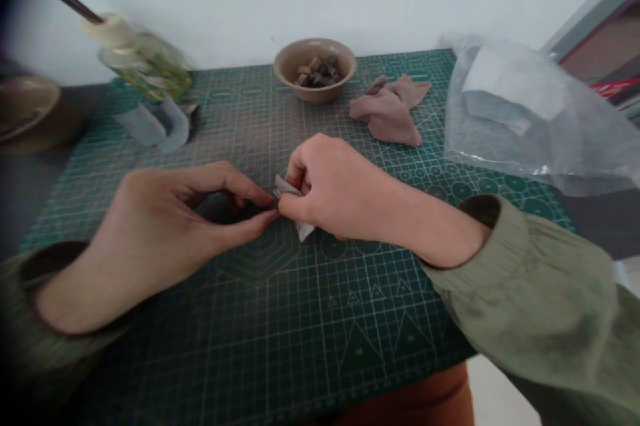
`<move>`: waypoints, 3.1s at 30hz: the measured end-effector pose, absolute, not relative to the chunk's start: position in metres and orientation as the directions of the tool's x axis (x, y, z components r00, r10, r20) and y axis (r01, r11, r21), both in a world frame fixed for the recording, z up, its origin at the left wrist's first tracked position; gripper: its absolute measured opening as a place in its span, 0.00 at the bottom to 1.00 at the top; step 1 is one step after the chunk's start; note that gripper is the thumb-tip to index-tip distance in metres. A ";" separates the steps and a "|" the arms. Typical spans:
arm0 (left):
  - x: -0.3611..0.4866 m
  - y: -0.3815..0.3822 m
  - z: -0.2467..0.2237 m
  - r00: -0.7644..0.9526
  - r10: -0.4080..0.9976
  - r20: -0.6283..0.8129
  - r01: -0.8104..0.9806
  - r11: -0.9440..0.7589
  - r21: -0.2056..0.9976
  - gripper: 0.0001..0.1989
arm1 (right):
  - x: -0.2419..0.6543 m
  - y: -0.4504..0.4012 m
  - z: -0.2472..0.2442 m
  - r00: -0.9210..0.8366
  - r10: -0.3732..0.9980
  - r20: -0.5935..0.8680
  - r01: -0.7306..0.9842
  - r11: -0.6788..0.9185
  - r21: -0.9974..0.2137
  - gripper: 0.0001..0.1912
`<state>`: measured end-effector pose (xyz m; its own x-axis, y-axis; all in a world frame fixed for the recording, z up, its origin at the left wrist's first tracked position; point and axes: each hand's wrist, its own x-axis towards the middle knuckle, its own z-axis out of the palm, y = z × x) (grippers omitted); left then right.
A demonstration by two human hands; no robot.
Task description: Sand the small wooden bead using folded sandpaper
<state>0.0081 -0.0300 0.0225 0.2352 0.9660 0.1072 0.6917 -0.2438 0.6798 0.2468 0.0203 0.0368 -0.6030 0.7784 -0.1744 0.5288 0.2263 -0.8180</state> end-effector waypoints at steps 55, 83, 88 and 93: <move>-0.002 -0.025 0.013 0.587 0.769 0.252 0.492 -0.586 0.644 0.08 | 0.260 0.031 0.039 -0.477 0.860 -0.183 0.465 0.069 -0.883 0.22; -0.003 -0.022 0.008 0.371 0.893 0.253 0.583 -0.436 0.685 0.06 | 0.255 0.020 0.039 -0.595 0.745 -0.302 0.491 0.039 -0.871 0.17; -0.001 -0.024 0.010 0.360 0.889 0.282 0.615 -0.453 0.645 0.05 | 0.250 0.017 0.038 -0.583 0.757 -0.296 0.479 0.026 -0.877 0.16; 0.002 -0.026 0.010 0.348 0.889 0.296 0.613 -0.455 0.646 0.04 | 0.243 0.015 0.037 -0.529 0.805 -0.268 0.522 0.060 -0.851 0.18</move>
